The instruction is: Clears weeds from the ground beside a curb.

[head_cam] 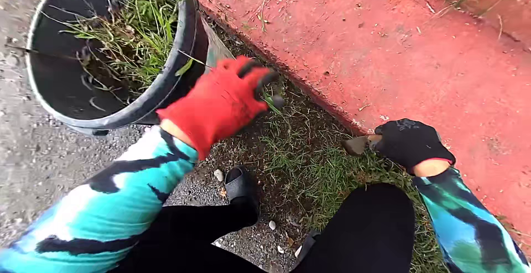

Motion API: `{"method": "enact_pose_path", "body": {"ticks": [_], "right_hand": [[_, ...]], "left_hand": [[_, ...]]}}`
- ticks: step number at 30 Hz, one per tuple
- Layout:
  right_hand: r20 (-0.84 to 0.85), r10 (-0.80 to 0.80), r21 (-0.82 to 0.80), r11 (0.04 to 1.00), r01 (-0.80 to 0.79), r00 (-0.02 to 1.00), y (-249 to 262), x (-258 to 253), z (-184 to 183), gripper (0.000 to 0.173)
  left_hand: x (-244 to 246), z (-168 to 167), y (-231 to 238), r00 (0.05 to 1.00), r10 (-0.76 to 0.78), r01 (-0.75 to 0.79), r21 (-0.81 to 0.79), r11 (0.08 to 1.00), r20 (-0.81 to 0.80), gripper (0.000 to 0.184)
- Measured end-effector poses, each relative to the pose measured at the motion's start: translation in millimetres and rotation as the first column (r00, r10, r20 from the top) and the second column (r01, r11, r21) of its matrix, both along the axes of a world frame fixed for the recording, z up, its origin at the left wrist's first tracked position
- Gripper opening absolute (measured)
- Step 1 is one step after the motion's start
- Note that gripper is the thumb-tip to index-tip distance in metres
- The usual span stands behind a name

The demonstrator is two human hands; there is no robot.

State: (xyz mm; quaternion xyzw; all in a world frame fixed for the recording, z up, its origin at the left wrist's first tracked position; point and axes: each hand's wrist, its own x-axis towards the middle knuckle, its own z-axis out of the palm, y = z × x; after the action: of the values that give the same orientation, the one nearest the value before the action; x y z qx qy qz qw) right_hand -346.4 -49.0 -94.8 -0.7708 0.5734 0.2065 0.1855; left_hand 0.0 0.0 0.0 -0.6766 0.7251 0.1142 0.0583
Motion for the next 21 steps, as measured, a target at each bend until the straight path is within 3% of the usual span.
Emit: {"method": "enact_pose_path", "body": {"ticks": [2,4,7,9,11,16,21], "right_hand": [[0.021,0.008,-0.024,1.0,-0.007,1.0,4,4,1,0.021],[0.029,-0.01,-0.035,0.999,0.011,1.0,9,10,4,0.019],[-0.004,-0.039,-0.016,0.999,0.039,0.999,15,18,10,0.018],[-0.025,-0.045,-0.006,0.999,0.044,0.999,17,19,9,0.019],[-0.051,-0.053,-0.007,0.999,0.053,0.997,16,21,9,0.02],[-0.038,-0.07,-0.024,0.997,0.069,0.997,27,25,12,0.02],[-0.024,-0.069,-0.022,0.997,0.069,0.997,30,24,12,0.021]], "left_hand": [[-33,-79,12,0.994,-0.106,0.098,0.204,0.974,0.027,0.054],[-54,-163,24,0.995,-0.096,0.092,0.314,0.945,-0.003,0.058],[-81,-257,33,0.994,0.092,-0.058,0.448,0.892,-0.055,0.066],[-90,-301,40,0.974,0.225,-0.189,0.461,0.867,-0.025,0.065],[-94,-318,37,0.96,0.281,-0.247,0.464,0.851,-0.004,0.057],[-91,-310,33,0.963,0.267,-0.214,0.524,0.824,-0.026,0.04],[-98,-290,87,0.978,0.199,-0.109,0.669,0.735,-0.059,0.047]]}}
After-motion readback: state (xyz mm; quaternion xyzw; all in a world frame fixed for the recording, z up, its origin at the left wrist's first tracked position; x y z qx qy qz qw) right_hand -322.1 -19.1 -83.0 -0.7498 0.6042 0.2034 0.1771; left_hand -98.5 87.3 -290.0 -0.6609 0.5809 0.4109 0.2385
